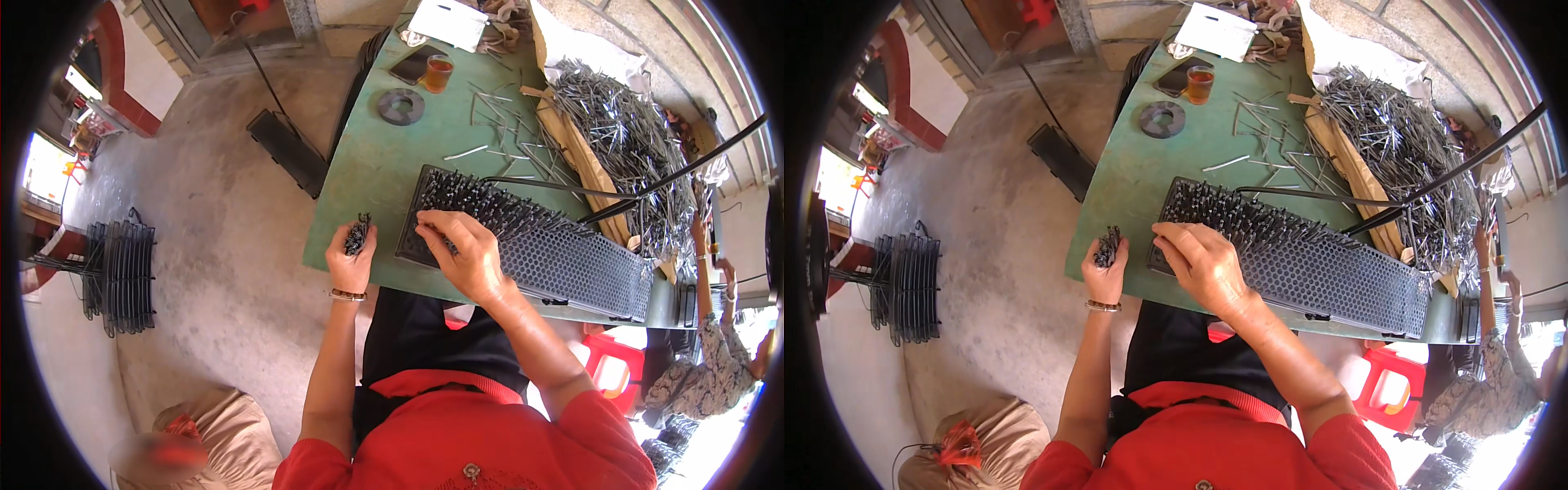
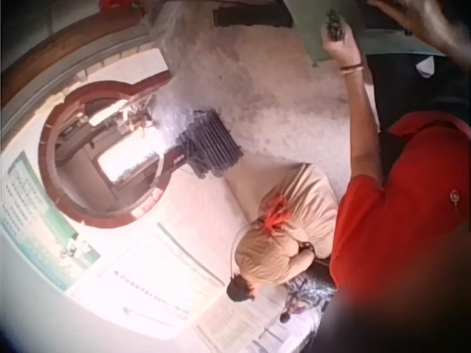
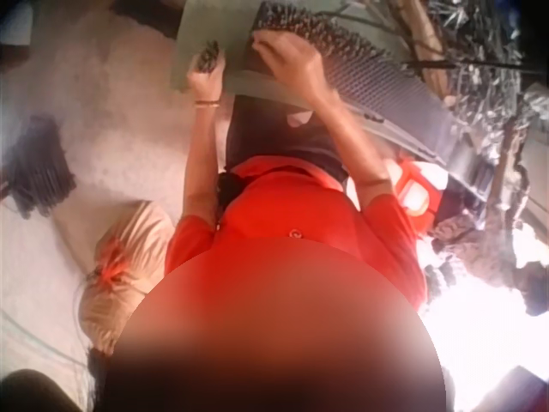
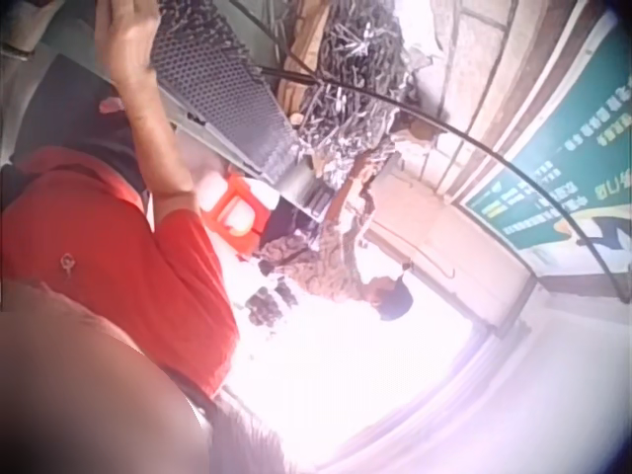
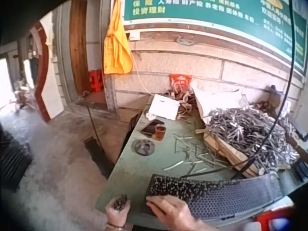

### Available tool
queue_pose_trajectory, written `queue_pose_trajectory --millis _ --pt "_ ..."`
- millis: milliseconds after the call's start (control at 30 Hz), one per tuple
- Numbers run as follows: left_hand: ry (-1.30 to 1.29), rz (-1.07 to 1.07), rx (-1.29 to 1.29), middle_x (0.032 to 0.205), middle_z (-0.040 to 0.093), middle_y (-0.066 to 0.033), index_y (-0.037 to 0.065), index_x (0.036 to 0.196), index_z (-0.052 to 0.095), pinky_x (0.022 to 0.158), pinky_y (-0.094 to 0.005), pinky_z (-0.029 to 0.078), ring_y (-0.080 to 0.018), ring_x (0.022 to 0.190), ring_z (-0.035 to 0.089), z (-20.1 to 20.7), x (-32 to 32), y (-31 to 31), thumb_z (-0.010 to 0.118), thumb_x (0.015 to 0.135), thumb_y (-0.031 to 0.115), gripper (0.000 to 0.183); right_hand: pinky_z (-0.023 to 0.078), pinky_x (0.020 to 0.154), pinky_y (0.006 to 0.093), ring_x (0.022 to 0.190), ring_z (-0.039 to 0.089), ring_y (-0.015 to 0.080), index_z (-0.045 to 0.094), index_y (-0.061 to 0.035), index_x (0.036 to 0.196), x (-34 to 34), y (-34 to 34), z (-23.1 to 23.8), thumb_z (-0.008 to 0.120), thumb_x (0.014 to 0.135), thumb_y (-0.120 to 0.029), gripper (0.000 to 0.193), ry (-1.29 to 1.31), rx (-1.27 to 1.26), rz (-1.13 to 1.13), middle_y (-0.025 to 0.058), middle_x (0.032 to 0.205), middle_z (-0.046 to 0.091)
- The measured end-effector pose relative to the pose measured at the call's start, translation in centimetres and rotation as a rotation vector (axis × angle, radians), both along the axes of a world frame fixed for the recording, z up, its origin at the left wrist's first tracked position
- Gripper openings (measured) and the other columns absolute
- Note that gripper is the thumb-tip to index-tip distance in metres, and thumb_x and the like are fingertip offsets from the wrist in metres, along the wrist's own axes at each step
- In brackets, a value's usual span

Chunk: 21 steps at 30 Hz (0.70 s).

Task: The recorder inserts small metal rods into a perforated black fixture.

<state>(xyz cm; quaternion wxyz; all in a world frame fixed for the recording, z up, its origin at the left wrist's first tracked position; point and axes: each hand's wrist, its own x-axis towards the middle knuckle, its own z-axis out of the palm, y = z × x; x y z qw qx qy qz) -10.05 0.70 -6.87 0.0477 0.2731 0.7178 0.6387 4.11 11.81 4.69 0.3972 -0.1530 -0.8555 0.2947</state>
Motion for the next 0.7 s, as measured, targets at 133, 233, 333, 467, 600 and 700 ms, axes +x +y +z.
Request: queue_pose_trajectory --millis 133,233,333,467,600,700 --pt "-0.078 0.039 0.033 0.069 0.063 -0.0024 0.0 0.085 0.063 0.055 -0.024 0.044 -0.0071 0.06 0.054 -1.1 -0.8 -0.4 0.069 0.083 0.011 0.014 0.05 0.071 0.0359 0.079 0.063 0.0277 0.065 -0.0015 0.097 -0.4 -0.3 -0.1 0.07 0.076 -0.004 0.022 0.0 0.15 0.028 0.0109 0.089 0.065" --pt "-0.36 0.046 0.101 0.072 0.064 -0.0025 0.0 0.079 0.062 0.059 -0.0248 0.045 -0.0082 0.065 0.058 1.6 -0.4 -0.4 0.067 0.085 0.011 0.014 0.05 0.072 0.0361 0.08 0.062 0.0286 0.065 -0.0004 0.097 -0.2 0.0 -0.2 0.07 0.076 -0.003 0.022 -0.005 0.126 0.029 0.0119 0.09 0.064" --pt "-0.621 0.033 0.243 0.073 0.062 -0.0032 0.003 0.085 0.06 0.058 -0.027 0.048 -0.0121 0.064 0.059 4.2 0.5 -1.1 0.066 0.087 0.012 0.011 0.049 0.073 0.0365 0.081 0.061 0.0292 0.065 0.0004 0.097 -0.2 0.1 -0.2 0.07 0.076 -0.003 0.022 -0.013 0.106 0.033 0.0126 0.09 0.063" --pt "-0.97 -0.113 0.358 0.075 0.058 -0.0044 0.004 0.089 0.057 0.061 -0.0307 0.051 -0.0155 0.066 0.059 6.3 2.0 -3.5 0.063 0.088 0.013 0.01 0.049 0.073 0.0376 0.081 0.06 0.0303 0.065 0.0008 0.098 -0.5 0.2 0.3 0.067 0.078 -0.002 0.02 -0.014 0.051 0.055 0.013 0.09 0.063" --pt "-1.217 -0.269 0.337 0.075 0.057 -0.0043 0.005 0.09 0.056 0.065 -0.0315 0.051 -0.0158 0.068 0.058 6.7 4.0 -5.8 0.062 0.089 0.014 0.011 0.048 0.076 0.0364 0.085 0.06 0.0294 0.066 0.0004 0.099 -0.5 0.5 0.7 0.066 0.081 -0.003 0.019 -0.094 0.075 0.079 0.0121 0.093 0.063" --pt "-1.315 -0.349 0.298 0.076 0.058 -0.0045 0.005 0.091 0.057 0.065 -0.0312 0.051 -0.0155 0.069 0.059 6.6 5.6 -6.8 0.063 0.089 0.016 0.013 0.046 0.076 0.0374 0.084 0.059 0.0296 0.065 0.0004 0.1 -0.5 0.6 0.9 0.065 0.082 -0.004 0.019 -0.123 0.094 0.091 0.0121 0.093 0.063"
